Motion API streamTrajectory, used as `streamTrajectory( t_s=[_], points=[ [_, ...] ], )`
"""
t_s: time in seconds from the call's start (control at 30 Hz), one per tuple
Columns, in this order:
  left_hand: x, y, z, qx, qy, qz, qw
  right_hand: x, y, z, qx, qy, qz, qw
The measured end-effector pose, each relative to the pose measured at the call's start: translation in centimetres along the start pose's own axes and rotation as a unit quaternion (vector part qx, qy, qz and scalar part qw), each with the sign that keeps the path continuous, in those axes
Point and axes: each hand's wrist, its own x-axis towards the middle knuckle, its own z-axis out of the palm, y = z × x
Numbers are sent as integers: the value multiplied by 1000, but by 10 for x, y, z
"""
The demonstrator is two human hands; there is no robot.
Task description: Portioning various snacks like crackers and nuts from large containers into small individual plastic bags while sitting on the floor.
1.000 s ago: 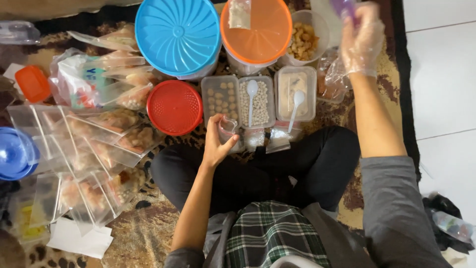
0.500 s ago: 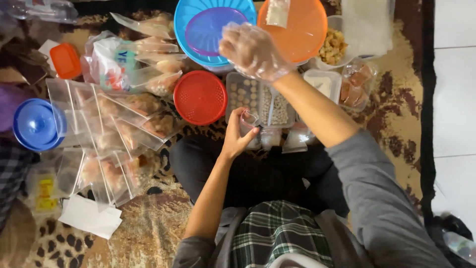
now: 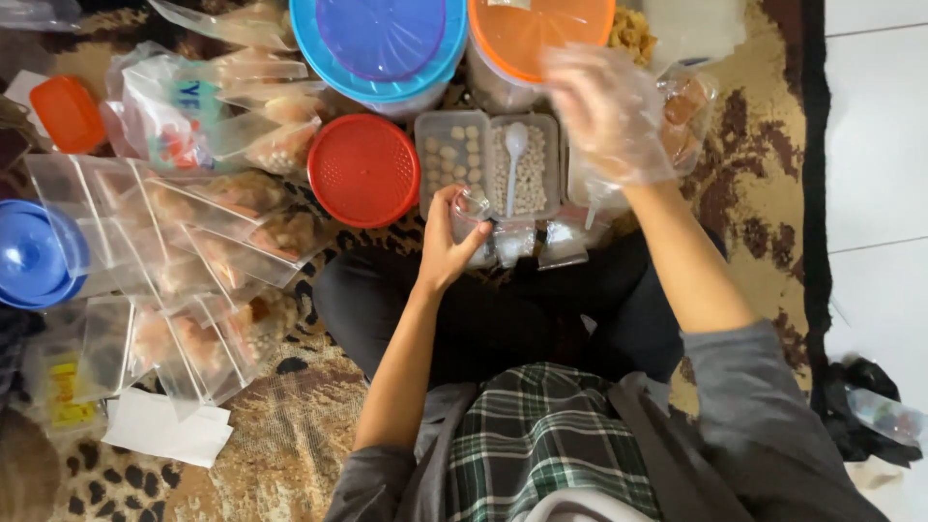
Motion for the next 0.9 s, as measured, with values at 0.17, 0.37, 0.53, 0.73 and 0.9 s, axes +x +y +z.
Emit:
streamTrajectory(
  t_s=[0.17, 0.37, 0.53, 0.73, 0.9],
  points=[
    [-2, -22, 5, -23, 4, -45, 999, -133, -12, 21, -55, -145, 357, 921],
    [-2, -14, 5, -12, 8, -53, 999, -149, -23, 129, 71, -249, 456, 851],
    [-3, -18, 7, -104, -24, -92, 990, -97, -41, 144, -66, -216, 580, 783],
    [1, -30, 13, -296, -73, -183, 934, -119, -31, 168, -133, -178, 561, 797],
    [2, -32, 12, -343, -113, -184, 914, -161, -5, 203, -99, -186, 560, 802]
  ],
)
